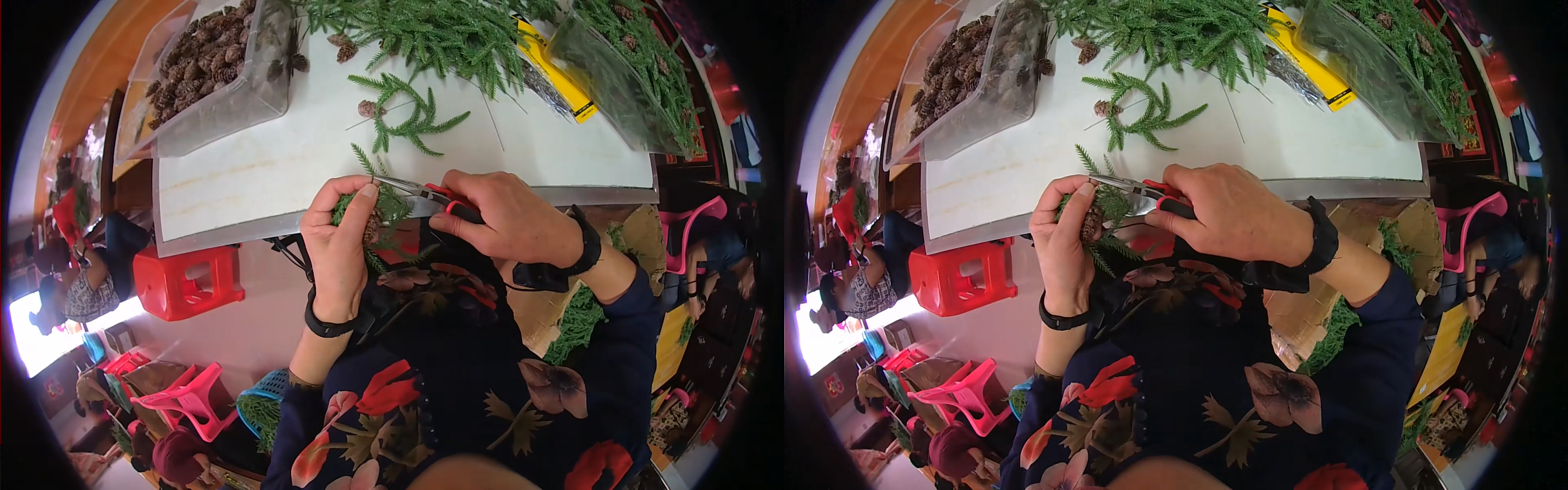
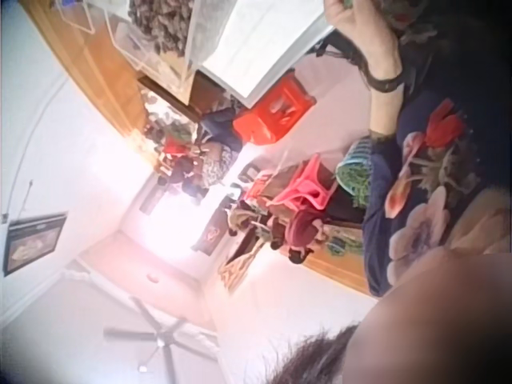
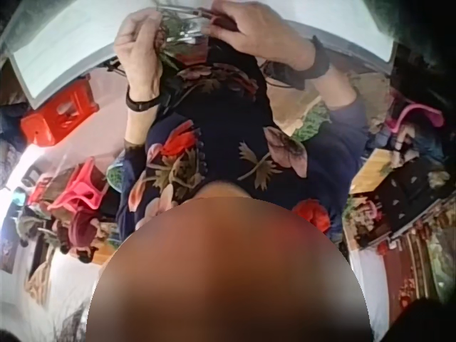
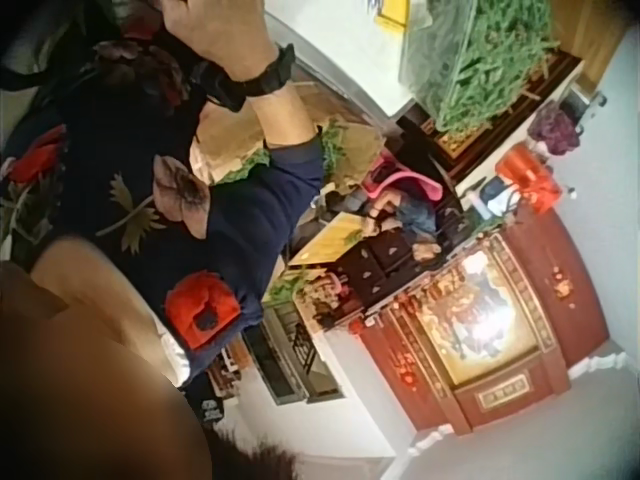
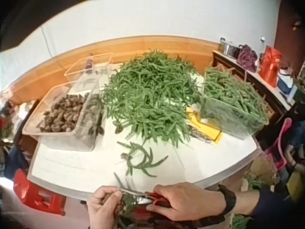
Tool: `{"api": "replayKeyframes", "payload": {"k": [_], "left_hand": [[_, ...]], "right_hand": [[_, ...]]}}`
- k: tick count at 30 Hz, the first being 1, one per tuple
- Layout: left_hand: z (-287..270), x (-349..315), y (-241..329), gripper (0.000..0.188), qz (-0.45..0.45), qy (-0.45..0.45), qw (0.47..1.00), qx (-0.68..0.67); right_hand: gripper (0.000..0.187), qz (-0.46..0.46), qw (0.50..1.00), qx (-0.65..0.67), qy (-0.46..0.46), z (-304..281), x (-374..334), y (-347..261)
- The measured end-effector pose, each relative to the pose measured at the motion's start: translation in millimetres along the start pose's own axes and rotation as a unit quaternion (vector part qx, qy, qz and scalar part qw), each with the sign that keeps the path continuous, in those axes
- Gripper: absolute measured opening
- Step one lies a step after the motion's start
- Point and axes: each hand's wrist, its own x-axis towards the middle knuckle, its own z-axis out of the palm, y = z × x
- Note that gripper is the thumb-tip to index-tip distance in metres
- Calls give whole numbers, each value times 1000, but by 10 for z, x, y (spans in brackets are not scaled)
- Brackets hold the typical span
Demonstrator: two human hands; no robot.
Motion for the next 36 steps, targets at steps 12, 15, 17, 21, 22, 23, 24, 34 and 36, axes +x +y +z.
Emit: {"api": "replayKeyframes", "payload": {"k": [12,15,17,21,22,23,24,34,36], "left_hand": [[-17,66,-35,6,129,62,981,129],[-6,37,14,7,135,52,977,159],[-11,35,20,7,138,47,974,174],[-32,50,-8,9,299,38,876,375],[-31,39,-17,11,306,33,870,386],[-30,28,-26,13,312,29,863,397],[-34,20,-35,15,318,24,856,408],[-56,10,44,21,-29,-49,998,33],[-55,12,52,21,-67,-46,996,-33]], "right_hand": [[32,-19,999,-35,37,39,86,-64],[31,-1,999,-33,23,22,118,-124],[31,8,999,-31,15,2,130,-132],[32,9,999,-40,-32,-92,156,-91],[33,24,998,-20,-60,-148,172,-95],[33,38,995,1,-88,-201,189,-97],[34,52,992,20,-115,-230,203,-92],[37,57,994,12,-88,-144,114,-54],[37,68,993,-53,-80,-154,99,-110]]}}
